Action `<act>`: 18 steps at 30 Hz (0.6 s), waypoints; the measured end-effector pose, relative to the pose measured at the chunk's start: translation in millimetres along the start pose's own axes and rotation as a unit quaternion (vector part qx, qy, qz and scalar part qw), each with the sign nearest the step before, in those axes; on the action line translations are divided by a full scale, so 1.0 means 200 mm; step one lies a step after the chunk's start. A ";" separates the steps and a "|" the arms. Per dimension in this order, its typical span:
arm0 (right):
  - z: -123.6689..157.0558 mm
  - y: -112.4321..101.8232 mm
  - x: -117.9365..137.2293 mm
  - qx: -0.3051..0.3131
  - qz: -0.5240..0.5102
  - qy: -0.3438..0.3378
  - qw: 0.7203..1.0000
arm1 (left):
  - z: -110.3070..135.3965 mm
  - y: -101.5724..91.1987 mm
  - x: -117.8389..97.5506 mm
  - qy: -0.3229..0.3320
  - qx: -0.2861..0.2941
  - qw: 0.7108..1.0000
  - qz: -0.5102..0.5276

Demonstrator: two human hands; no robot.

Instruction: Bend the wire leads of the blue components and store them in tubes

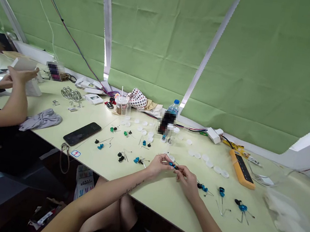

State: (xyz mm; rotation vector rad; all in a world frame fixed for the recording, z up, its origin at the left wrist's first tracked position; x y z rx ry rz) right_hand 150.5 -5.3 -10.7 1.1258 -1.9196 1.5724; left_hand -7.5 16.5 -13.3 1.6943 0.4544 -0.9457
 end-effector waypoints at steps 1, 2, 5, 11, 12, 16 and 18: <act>0.00 0.00 0.00 0.002 0.000 0.003 1.000 | 0.00 0.00 0.00 -0.002 0.000 1.000 0.002; 0.00 0.00 0.00 0.005 -0.001 0.005 1.000 | 0.00 0.00 0.00 -0.002 -0.001 1.000 0.002; 0.00 0.01 0.00 0.011 -0.009 0.007 1.000 | 0.00 0.00 -0.01 0.006 -0.007 1.000 -0.003; -0.01 0.01 0.00 0.020 -0.017 0.006 1.000 | -0.02 -0.01 -0.01 0.028 -0.022 0.999 -0.015; -0.01 0.01 0.00 0.017 -0.018 0.008 1.000 | -0.02 -0.01 -0.01 0.027 -0.021 0.999 -0.012; 0.00 0.02 -0.01 0.009 -0.017 0.014 1.000 | -0.01 -0.01 0.00 0.019 -0.017 1.000 0.006; 0.00 0.02 -0.02 0.010 -0.015 0.013 1.000 | -0.01 0.00 -0.01 0.018 -0.017 1.000 0.008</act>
Point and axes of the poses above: each hand's wrist, its own z-axis away from the middle knuckle, its own y-axis out of the palm, x = y × z, the point moved 4 cm from there along -z, towards the middle knuckle, and after that the axes turned 10 degrees about z, right-handed, at the moved point
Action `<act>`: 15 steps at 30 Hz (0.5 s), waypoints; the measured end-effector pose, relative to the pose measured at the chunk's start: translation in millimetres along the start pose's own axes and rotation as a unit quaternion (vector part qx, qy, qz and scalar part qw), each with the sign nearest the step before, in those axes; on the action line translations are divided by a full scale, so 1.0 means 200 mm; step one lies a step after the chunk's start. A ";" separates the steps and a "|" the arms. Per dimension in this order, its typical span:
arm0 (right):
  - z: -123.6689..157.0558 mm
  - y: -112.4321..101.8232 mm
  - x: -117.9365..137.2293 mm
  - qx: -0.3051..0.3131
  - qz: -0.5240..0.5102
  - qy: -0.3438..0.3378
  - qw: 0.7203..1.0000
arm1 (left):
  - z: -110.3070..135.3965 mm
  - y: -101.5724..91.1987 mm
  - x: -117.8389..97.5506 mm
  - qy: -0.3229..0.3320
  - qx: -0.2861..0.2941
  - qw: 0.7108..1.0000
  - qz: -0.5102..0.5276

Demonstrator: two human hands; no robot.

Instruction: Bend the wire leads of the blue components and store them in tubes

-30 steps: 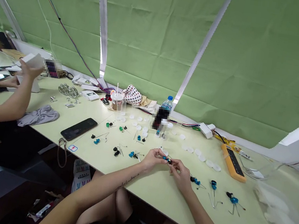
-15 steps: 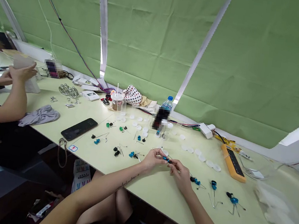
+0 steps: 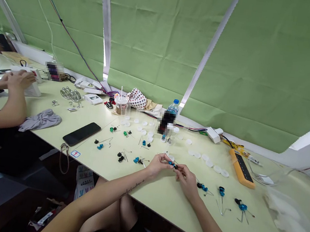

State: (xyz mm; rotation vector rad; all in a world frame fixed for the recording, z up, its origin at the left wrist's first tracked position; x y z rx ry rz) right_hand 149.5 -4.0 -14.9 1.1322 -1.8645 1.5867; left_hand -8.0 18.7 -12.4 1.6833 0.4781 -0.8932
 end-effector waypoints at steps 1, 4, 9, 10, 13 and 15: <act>0.00 0.00 0.00 0.001 0.001 0.000 1.000 | 0.00 0.00 0.00 -0.001 0.000 1.000 -0.001; 0.00 0.00 0.00 0.002 0.006 0.001 1.000 | 0.01 0.01 -0.01 -0.005 0.007 1.000 -0.007; 0.00 -0.01 0.02 0.009 0.009 -0.003 1.000 | 0.00 0.01 -0.01 0.004 0.002 1.000 -0.010; 0.00 -0.01 0.02 0.009 0.010 -0.003 1.000 | 0.00 0.00 -0.01 0.006 0.002 1.000 -0.011; -0.01 -0.01 0.02 0.005 0.016 -0.005 1.000 | 0.00 0.00 -0.01 0.011 0.000 1.000 -0.010; -0.01 -0.01 0.02 0.000 0.014 -0.008 1.000 | 0.00 -0.01 -0.01 0.011 -0.003 1.000 -0.004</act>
Point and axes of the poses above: each hand's wrist, its own z-axis away from the middle knuckle, its own y-axis out of the palm, x = y × z, the point moved 4 cm from there along -z, towards the middle knuckle, and after that the axes turned 10 degrees about z, right-handed, at the moved point
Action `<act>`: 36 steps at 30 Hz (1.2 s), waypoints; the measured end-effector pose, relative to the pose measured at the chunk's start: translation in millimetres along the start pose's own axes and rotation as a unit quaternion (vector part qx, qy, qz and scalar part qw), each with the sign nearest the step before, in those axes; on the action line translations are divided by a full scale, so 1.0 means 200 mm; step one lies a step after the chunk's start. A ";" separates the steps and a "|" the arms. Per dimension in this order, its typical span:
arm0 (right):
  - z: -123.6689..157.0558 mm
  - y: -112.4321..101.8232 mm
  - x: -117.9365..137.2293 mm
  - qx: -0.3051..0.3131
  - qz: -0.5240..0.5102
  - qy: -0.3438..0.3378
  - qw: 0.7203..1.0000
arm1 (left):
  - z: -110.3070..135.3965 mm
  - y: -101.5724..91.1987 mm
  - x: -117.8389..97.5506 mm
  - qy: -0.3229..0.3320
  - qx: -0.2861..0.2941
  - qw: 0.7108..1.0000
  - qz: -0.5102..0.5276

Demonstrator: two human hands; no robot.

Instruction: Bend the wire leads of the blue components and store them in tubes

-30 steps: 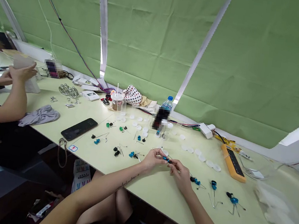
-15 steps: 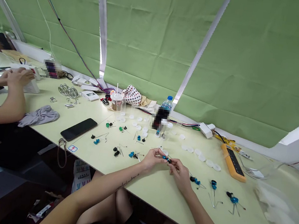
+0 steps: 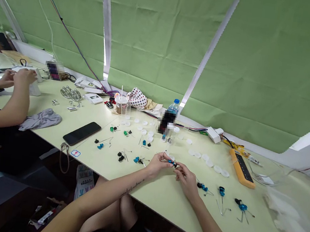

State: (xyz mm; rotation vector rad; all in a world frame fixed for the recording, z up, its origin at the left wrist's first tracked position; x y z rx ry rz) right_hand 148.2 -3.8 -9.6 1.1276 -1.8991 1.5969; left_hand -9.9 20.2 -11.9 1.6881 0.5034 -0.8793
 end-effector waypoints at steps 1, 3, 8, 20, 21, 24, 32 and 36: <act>0.00 0.00 0.00 -0.003 -0.002 -0.001 1.000 | 0.00 0.00 0.00 -0.002 0.000 1.000 0.003; 0.00 0.00 0.00 -0.009 -0.006 0.001 1.000 | 0.00 0.00 0.00 -0.005 0.002 1.000 0.008; 0.01 0.00 -0.01 -0.008 -0.004 0.001 1.000 | 0.00 0.00 0.01 -0.013 0.013 1.000 0.006; 0.01 -0.01 0.02 0.013 0.046 -0.012 0.999 | -0.01 -0.01 0.02 -0.009 0.018 1.000 -0.016; 0.01 -0.01 0.02 0.013 0.048 -0.013 0.999 | -0.01 -0.01 0.03 -0.007 0.018 1.000 -0.018; 0.01 -0.01 0.01 0.012 0.034 -0.012 0.999 | -0.01 -0.01 0.03 -0.004 0.016 1.000 -0.015; 0.00 0.01 -0.03 -0.017 0.003 0.007 1.000 | -0.01 0.00 0.02 -0.011 0.013 1.000 0.004; 0.01 0.01 -0.04 -0.013 0.010 -0.002 1.000 | -0.01 0.00 0.03 -0.016 0.012 1.000 0.013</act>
Point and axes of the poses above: each hand's wrist, its own z-axis away from the middle knuckle, its own y-axis out of the palm, x = y × z, the point moved 4 cm from there along -z, towards the middle knuckle, and after that the axes turned 10 degrees about z, right-handed, at the moved point
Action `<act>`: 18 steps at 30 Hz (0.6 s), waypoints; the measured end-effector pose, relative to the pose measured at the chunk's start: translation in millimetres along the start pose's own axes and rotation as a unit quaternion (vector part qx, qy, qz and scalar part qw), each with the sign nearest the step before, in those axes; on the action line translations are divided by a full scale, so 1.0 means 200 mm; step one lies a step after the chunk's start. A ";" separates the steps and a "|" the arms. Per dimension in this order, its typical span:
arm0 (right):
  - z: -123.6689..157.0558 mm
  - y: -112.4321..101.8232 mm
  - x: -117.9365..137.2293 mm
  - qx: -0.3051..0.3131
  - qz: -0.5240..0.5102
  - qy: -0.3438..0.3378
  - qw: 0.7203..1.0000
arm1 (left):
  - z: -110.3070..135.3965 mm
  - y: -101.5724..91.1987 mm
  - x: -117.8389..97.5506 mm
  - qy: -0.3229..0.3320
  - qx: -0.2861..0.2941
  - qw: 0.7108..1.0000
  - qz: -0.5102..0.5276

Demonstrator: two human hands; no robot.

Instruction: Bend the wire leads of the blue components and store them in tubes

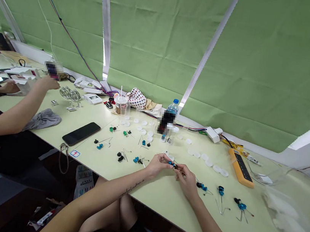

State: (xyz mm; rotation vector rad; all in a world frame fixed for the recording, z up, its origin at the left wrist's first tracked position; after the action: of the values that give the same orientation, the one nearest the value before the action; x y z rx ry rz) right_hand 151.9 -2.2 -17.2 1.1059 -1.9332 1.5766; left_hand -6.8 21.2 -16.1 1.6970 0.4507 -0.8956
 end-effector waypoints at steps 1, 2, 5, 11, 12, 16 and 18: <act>0.00 0.00 0.00 0.000 0.000 -0.001 1.000 | 0.00 0.00 0.00 -0.001 0.001 1.000 0.003; 0.00 0.00 0.00 0.000 -0.001 -0.002 1.000 | 0.00 0.00 0.00 -0.002 0.001 1.000 0.006; 0.00 0.00 0.01 0.000 -0.002 0.000 1.000 | 0.00 0.01 -0.01 -0.003 -0.004 1.000 0.004; 0.00 -0.01 0.02 0.004 0.009 0.007 1.000 | 0.01 0.02 -0.02 -0.007 -0.009 1.000 -0.002; 0.01 -0.01 0.02 0.006 0.011 0.008 1.000 | 0.01 0.02 -0.02 -0.007 -0.009 1.000 -0.002; 0.01 -0.01 0.03 0.015 0.006 0.009 1.000 | 0.01 0.01 -0.02 -0.012 -0.011 1.000 -0.003; 0.01 -0.01 0.03 0.019 0.007 0.009 1.000 | 0.01 0.01 -0.02 -0.014 -0.010 1.000 -0.005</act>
State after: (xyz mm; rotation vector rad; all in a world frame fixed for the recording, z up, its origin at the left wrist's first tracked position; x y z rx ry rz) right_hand 149.9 -5.9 -11.0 1.0931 -1.9100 1.6320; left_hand -8.1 18.2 -12.1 1.6630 0.4495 -0.9182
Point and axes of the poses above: each hand's wrist, its own z-axis away from the middle knuckle, its own y-axis out of the palm, x = y × z, the point moved 4 cm from there along -z, towards the middle knuckle, and after that the axes turned 10 degrees about z, right-handed, at the moved point
